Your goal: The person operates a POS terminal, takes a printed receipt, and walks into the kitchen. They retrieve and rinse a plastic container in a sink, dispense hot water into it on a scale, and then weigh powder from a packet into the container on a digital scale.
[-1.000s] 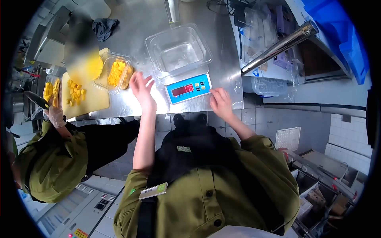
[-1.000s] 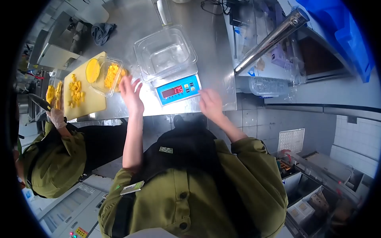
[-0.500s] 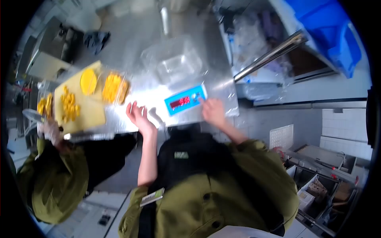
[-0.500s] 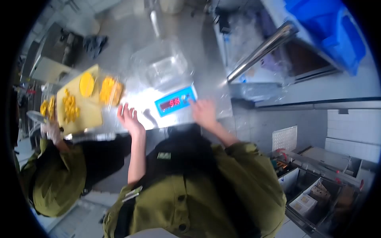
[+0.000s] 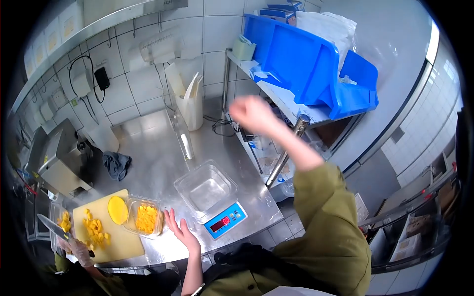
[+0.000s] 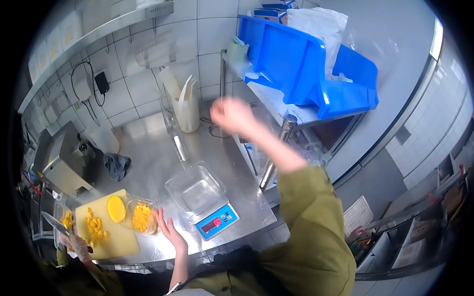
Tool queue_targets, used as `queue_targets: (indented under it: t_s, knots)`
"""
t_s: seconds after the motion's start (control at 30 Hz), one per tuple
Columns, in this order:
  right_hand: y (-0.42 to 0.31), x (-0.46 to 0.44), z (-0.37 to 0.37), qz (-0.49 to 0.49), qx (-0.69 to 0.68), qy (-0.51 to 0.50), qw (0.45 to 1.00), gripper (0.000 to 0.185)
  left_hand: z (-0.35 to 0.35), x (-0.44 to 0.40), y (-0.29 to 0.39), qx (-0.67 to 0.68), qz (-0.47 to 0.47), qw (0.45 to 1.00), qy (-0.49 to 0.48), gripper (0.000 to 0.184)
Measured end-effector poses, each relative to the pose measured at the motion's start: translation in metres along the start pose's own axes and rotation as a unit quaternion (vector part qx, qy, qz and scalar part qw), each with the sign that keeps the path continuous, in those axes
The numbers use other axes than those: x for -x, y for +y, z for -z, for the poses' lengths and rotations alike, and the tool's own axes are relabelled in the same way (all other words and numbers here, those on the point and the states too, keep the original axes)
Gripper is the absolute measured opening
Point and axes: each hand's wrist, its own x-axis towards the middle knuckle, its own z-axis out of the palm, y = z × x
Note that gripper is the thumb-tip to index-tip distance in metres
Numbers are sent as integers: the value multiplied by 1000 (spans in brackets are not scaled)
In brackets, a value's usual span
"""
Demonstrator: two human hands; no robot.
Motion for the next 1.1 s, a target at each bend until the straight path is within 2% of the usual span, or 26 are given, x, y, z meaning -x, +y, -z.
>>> queue_targets:
  t_s: [0.03,0.1,0.13,0.17,0.2,0.33,0.37,0.4,0.43,0.5,0.53,0.6,0.63,0.7,0.73,0.77,0.8,0.83,0.87,0.9,0.93,0.97,1.07,1.1]
  knots:
    - [24,-44,2,7,8,66,998,23,2,0,0,-15,-13,1000,-16,46]
    - [40,-103,30,-50,182,120,975,23,8,-1,8,113,-6,993,-26,50]
    - [65,-136,36,-99,206,101,968,24,8,-2,8,179,-3,983,-26,52]
    - [79,-157,46,-127,219,97,963,25,13,-2,-3,134,-42,990,-4,54]
    - [106,-182,47,-123,223,143,957,23,22,2,2,95,-31,995,18,52]
    - [146,-248,53,-133,229,167,950,23,44,18,-3,-26,-62,985,159,42]
    - [160,-266,50,-148,218,167,950,23,62,30,-36,-43,-24,984,171,34]
    - [170,-278,47,-156,208,176,950,23,49,28,-15,-81,-77,953,283,29]
    - [179,-289,42,-172,212,169,947,25,49,31,13,-81,-25,958,274,21]
    - [192,-304,38,-185,204,142,951,28,46,52,-6,-88,47,930,355,23]
    - [196,-310,38,-189,207,119,952,29,37,30,-41,-207,-306,812,453,30]
    - [204,-319,39,-183,238,96,949,30,31,40,16,-174,-76,906,378,25]
    - [207,-322,39,-180,253,85,947,30,33,43,13,-145,-24,922,359,24]
    - [206,-330,46,-150,294,140,934,28,42,56,6,-82,85,940,320,23]
    - [207,-333,49,-137,314,166,925,27,31,41,28,-68,52,944,318,25]
    - [207,-340,55,-103,344,235,903,22,29,35,34,-45,66,950,303,25]
    - [198,-341,63,-67,373,303,874,17,27,26,39,-60,38,959,275,25]
    - [189,-340,72,-12,378,353,856,17,26,21,35,-34,11,967,251,28]
    - [167,-331,86,41,378,402,833,18,24,10,34,-69,14,968,242,23]
    - [148,-321,98,56,357,397,844,19,10,-6,51,-25,-30,969,245,14]
    - [127,-310,110,71,334,391,855,21,10,-23,63,-29,-84,979,184,12]
    - [108,-297,121,86,310,384,865,22,4,-39,76,18,-86,984,152,15]
    - [57,-248,139,182,226,281,915,26,-16,-110,125,173,-182,968,5,14]
    - [40,-226,140,203,202,218,933,26,-24,-131,146,224,-169,959,-35,16]
